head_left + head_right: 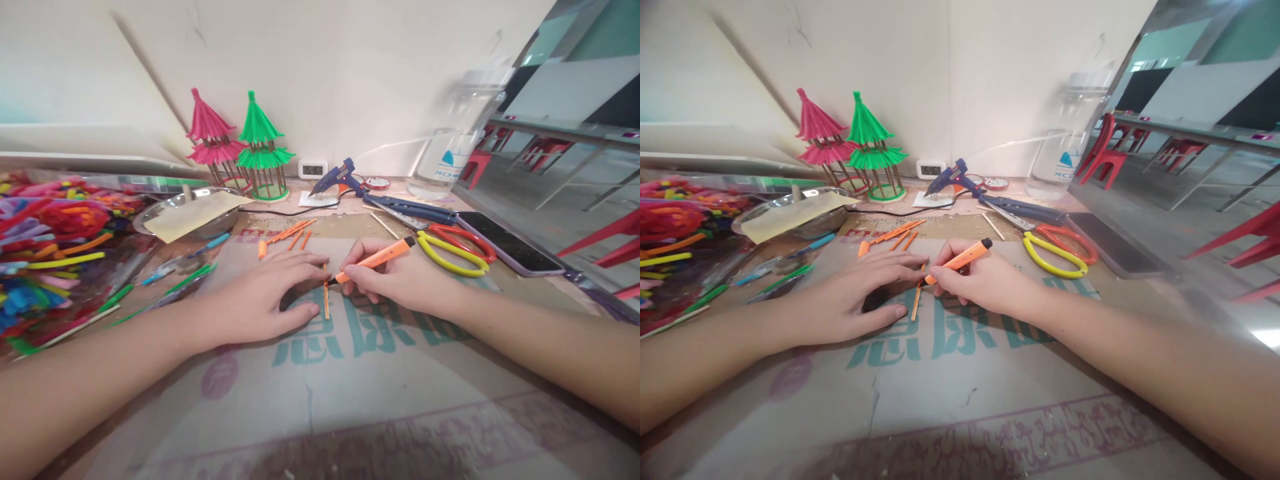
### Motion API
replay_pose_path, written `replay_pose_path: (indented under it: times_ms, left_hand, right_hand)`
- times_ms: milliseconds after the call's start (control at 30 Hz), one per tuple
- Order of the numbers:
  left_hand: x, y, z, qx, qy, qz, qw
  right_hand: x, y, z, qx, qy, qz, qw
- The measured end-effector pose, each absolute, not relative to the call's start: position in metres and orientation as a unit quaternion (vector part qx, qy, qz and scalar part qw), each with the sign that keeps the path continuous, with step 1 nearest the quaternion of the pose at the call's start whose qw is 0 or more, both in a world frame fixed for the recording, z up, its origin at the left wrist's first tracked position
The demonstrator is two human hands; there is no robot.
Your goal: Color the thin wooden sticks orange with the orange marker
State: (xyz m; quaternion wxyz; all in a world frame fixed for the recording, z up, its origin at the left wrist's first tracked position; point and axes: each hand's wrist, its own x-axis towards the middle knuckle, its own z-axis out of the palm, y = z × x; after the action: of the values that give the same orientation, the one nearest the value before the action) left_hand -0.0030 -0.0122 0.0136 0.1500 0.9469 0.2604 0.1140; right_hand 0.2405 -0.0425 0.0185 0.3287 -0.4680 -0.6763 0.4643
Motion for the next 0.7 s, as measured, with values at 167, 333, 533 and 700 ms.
replay_pose_path:
  times_ms: [167, 333, 533, 700]
  left_hand:
    - [-0.0035, -0.0124, 0.0135, 0.948, 0.256, 0.12, 0.146]
    - [-0.0031, -0.0121, 0.0144, 0.95, 0.256, 0.118, 0.137]
    - [-0.0037, -0.0134, 0.015, 0.951, 0.252, 0.127, 0.128]
    - [-0.004, -0.0129, 0.014, 0.952, 0.25, 0.125, 0.126]
  right_hand:
    - [0.2396, -0.0443, 0.0204, -0.466, -0.677, 0.474, 0.315]
    - [0.2388, -0.043, 0.0199, -0.47, -0.673, 0.465, 0.331]
    - [0.2385, -0.0439, 0.0206, -0.458, -0.68, 0.47, 0.327]
    - [0.2397, -0.0441, 0.0209, -0.452, -0.68, 0.488, 0.309]
